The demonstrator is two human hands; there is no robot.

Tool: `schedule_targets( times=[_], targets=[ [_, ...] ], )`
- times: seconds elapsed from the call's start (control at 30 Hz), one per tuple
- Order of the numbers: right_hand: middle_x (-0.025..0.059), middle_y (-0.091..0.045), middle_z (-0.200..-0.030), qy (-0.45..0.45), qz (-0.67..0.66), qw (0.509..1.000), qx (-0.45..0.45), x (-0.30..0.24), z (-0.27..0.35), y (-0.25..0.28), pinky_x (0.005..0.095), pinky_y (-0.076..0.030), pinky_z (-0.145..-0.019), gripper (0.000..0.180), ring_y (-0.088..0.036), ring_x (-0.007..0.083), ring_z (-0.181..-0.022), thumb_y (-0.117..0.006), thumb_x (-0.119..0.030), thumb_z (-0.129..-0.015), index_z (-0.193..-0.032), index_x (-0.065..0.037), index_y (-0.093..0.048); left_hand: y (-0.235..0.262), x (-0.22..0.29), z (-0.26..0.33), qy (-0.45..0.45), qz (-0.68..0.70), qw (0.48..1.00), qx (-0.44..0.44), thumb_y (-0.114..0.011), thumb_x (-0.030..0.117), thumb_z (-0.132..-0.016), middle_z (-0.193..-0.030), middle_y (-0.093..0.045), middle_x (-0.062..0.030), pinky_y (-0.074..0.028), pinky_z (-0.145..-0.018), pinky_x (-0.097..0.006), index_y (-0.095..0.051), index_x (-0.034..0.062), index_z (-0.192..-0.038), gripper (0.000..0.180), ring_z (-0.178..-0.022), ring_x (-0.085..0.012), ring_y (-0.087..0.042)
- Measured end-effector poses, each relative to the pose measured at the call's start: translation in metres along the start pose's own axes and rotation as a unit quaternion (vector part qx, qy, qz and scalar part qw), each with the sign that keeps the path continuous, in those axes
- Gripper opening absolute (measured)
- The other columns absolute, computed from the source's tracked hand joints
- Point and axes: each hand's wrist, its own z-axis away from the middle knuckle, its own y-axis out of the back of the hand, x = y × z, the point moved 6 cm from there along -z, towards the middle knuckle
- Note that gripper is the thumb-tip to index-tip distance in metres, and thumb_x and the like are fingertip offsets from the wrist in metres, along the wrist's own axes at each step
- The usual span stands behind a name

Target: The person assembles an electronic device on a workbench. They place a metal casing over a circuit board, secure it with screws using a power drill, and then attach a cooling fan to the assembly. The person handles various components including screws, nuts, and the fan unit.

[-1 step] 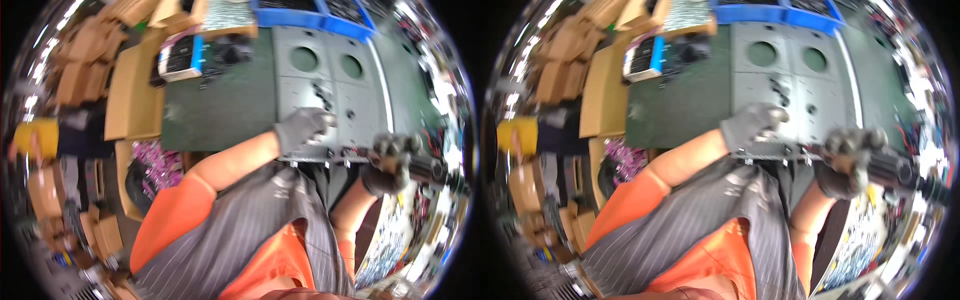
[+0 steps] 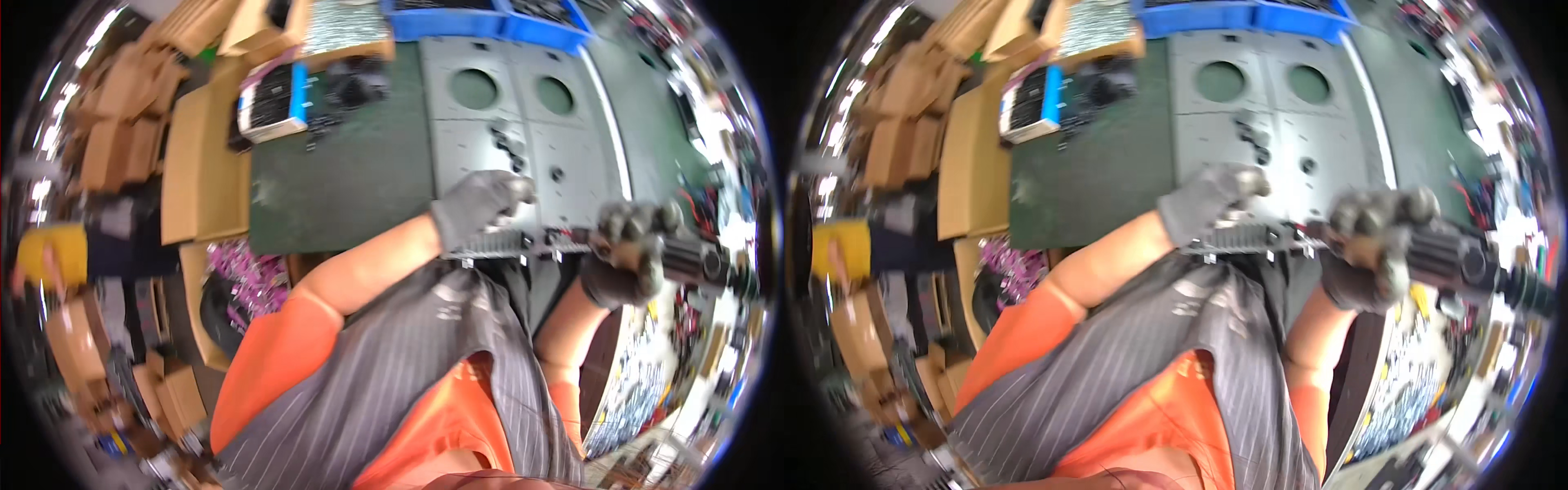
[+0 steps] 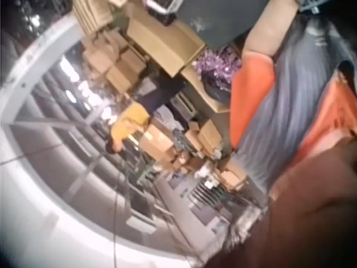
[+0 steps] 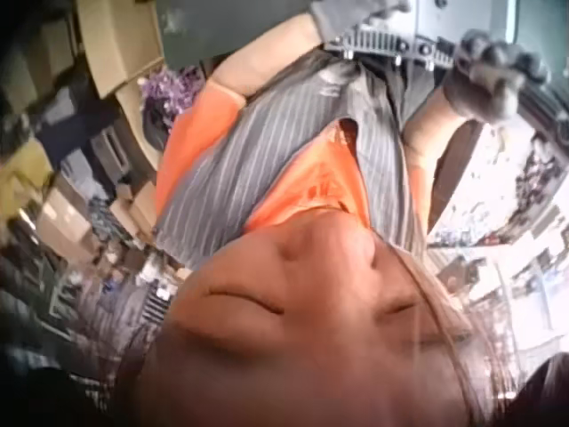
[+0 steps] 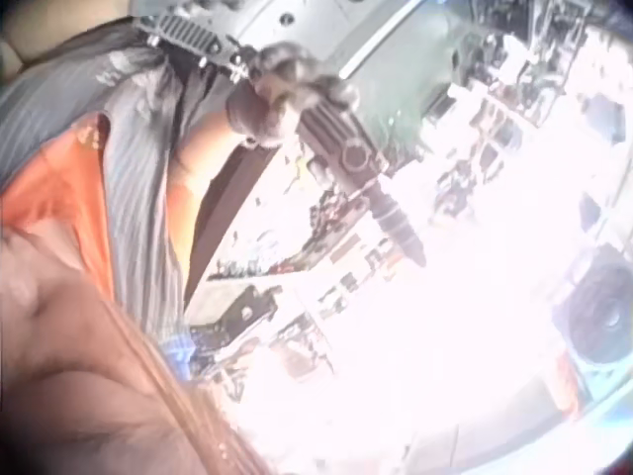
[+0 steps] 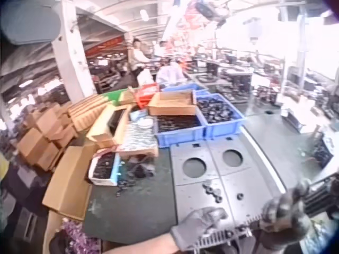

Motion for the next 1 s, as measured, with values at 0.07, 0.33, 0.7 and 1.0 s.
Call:
schedule_targets(
  times=[0.07,0.33,0.7,1.0],
  targets=[
    [0.0085,-0.053,-0.082,0.007,-0.003,1.0,-0.025,-0.01,-0.007,-0.011,0.0308,-0.044,-0.053,0.058,-0.052,0.021,-0.062,-0.064,-0.02,-0.077,-0.129,-0.006,-0.043,-0.017,0.009,0.01,0.042,-0.025,0.999,0.013,-0.047,0.049,-0.097,-0.06,-0.048,0.0042,-0.033,-0.041,-0.018,-0.063,0.0046,-0.089,0.048,-0.046,-0.0029,-0.039],
    [0.0038,-0.048,-0.077,0.049,0.057,0.997,0.021,-0.004,-0.009,-0.023,0.0286,-0.037,-0.057,0.043,-0.046,0.0161,-0.059,-0.06,-0.023,-0.078,-0.115,-0.009,-0.043,-0.03,0.001,0.013,0.123,-0.008,0.992,-0.012,-0.046,0.043,-0.099,-0.054,-0.049,0.003,-0.033,-0.04,-0.017,-0.063,0.0035,-0.085,0.045,-0.044,-0.0024,-0.042],
    [0.0116,-0.059,-0.085,0.035,-0.023,0.999,-0.008,-0.014,0.002,0.001,0.0356,-0.049,-0.057,0.045,-0.057,0.0231,-0.061,-0.064,-0.014,-0.079,-0.12,-0.005,-0.047,-0.053,0.001,0.009,0.172,-0.086,0.978,-0.084,-0.041,0.041,-0.101,-0.064,-0.054,0.0046,-0.033,-0.044,-0.017,-0.066,0.0031,-0.104,0.046,-0.05,-0.0007,-0.043],
    [0.0084,-0.056,-0.083,0.053,0.085,0.981,0.166,-0.059,0.013,0.067,0.0329,-0.043,-0.069,0.042,-0.053,0.0208,-0.072,-0.06,-0.021,-0.081,-0.118,-0.005,-0.048,-0.052,0.039,-0.073,-0.108,-0.683,0.722,0.018,-0.056,0.032,-0.09,-0.1,-0.067,-0.0119,-0.05,-0.084,-0.04,-0.064,0.0123,-0.115,0.033,-0.098,-0.0284,-0.063]
  ],
)
